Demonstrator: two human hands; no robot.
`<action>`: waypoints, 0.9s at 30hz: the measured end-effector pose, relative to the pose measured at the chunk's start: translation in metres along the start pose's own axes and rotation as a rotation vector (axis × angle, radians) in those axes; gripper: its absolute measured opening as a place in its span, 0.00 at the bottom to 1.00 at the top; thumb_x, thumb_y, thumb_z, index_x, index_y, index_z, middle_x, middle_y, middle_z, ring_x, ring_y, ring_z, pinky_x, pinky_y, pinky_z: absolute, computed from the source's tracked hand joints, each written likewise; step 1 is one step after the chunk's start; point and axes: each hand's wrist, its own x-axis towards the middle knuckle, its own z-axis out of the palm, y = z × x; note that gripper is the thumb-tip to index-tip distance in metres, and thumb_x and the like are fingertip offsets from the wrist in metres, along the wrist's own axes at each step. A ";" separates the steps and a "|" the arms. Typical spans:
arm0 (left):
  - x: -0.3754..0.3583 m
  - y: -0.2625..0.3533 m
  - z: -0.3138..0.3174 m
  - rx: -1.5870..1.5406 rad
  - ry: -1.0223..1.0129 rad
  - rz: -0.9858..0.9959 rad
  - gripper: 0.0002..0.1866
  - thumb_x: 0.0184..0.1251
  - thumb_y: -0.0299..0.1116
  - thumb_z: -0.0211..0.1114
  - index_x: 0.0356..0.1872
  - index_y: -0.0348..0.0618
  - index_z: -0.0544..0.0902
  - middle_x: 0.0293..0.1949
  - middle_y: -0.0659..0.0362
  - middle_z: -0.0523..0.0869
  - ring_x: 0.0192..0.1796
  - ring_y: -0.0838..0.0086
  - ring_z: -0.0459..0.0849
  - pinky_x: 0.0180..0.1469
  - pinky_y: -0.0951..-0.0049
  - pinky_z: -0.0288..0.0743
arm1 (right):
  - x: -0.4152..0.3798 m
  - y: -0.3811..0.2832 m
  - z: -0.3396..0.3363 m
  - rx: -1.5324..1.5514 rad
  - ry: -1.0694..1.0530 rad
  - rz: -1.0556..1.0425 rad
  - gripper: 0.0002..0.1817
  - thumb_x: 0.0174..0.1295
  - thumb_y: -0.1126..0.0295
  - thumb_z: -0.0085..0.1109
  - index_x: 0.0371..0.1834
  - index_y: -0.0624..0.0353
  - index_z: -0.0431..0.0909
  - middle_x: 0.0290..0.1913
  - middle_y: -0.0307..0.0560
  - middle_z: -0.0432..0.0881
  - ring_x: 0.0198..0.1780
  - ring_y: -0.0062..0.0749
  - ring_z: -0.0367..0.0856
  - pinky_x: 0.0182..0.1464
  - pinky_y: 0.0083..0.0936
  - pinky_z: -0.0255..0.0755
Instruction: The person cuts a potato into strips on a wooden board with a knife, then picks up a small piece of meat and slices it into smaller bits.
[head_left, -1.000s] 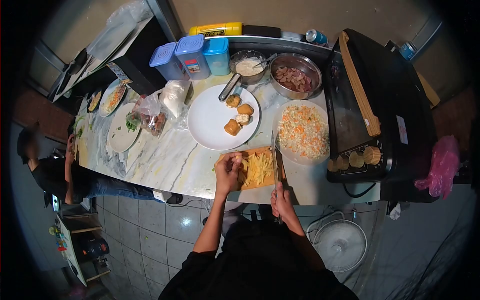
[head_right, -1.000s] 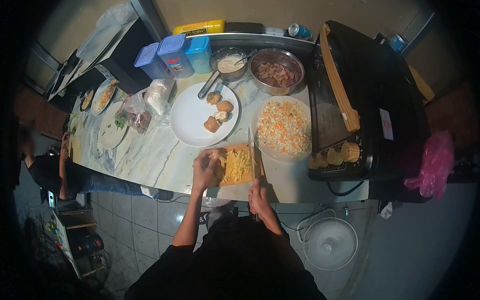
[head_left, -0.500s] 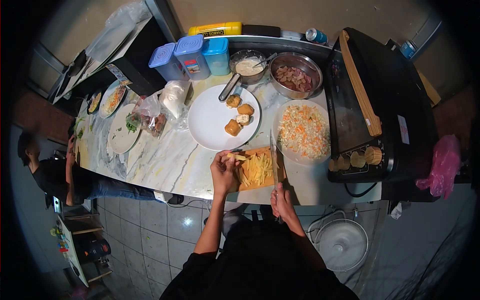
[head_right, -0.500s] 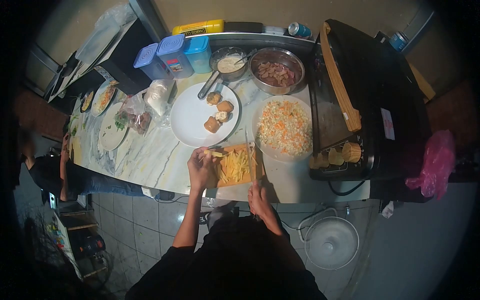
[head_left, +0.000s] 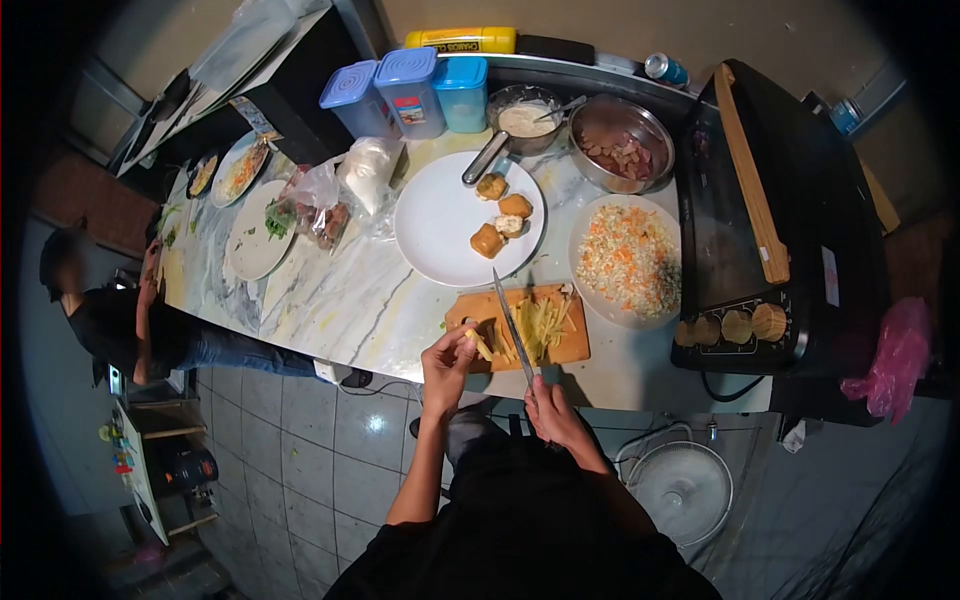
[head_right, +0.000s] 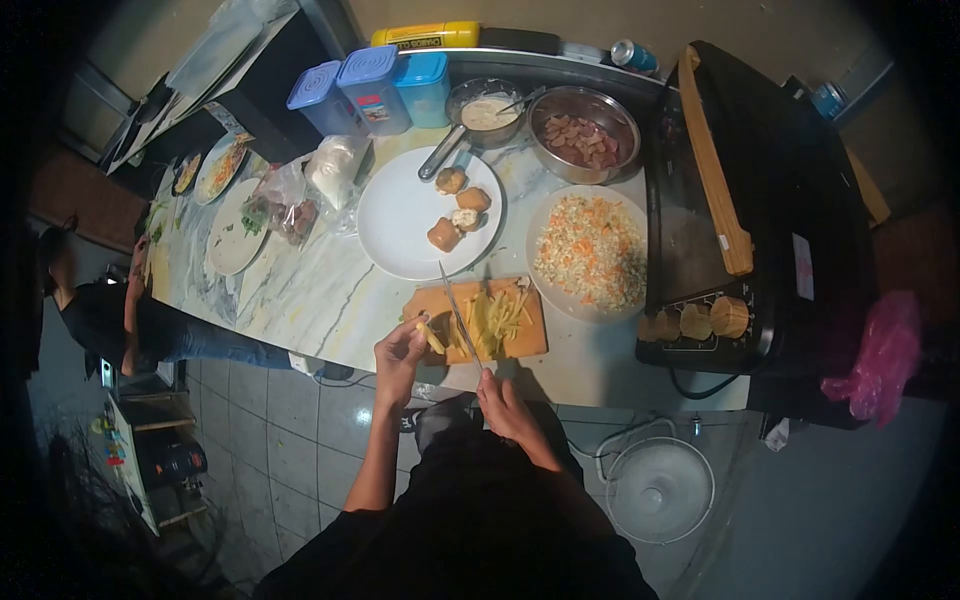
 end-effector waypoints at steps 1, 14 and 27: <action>-0.002 -0.002 -0.002 0.096 -0.017 0.027 0.15 0.66 0.28 0.61 0.51 0.33 0.78 0.32 0.61 0.82 0.33 0.83 0.77 0.38 0.83 0.71 | 0.001 0.001 0.001 -0.021 -0.004 0.000 0.27 0.71 0.45 0.31 0.21 0.54 0.59 0.13 0.32 0.58 0.11 0.17 0.55 0.13 0.19 0.52; -0.007 -0.007 0.013 0.482 0.173 0.069 0.11 0.60 0.25 0.64 0.43 0.32 0.81 0.29 0.57 0.85 0.32 0.76 0.83 0.38 0.76 0.76 | 0.011 0.023 0.007 -0.211 0.030 0.072 0.32 0.71 0.47 0.33 0.13 0.58 0.60 0.10 0.37 0.61 0.10 0.24 0.60 0.13 0.26 0.56; -0.010 0.000 0.016 0.594 0.229 0.045 0.10 0.55 0.26 0.66 0.38 0.33 0.84 0.27 0.53 0.86 0.31 0.74 0.85 0.37 0.75 0.76 | 0.016 0.038 0.007 -0.288 0.019 0.029 0.28 0.72 0.47 0.33 0.17 0.55 0.57 0.09 0.33 0.56 0.06 0.18 0.54 0.08 0.20 0.51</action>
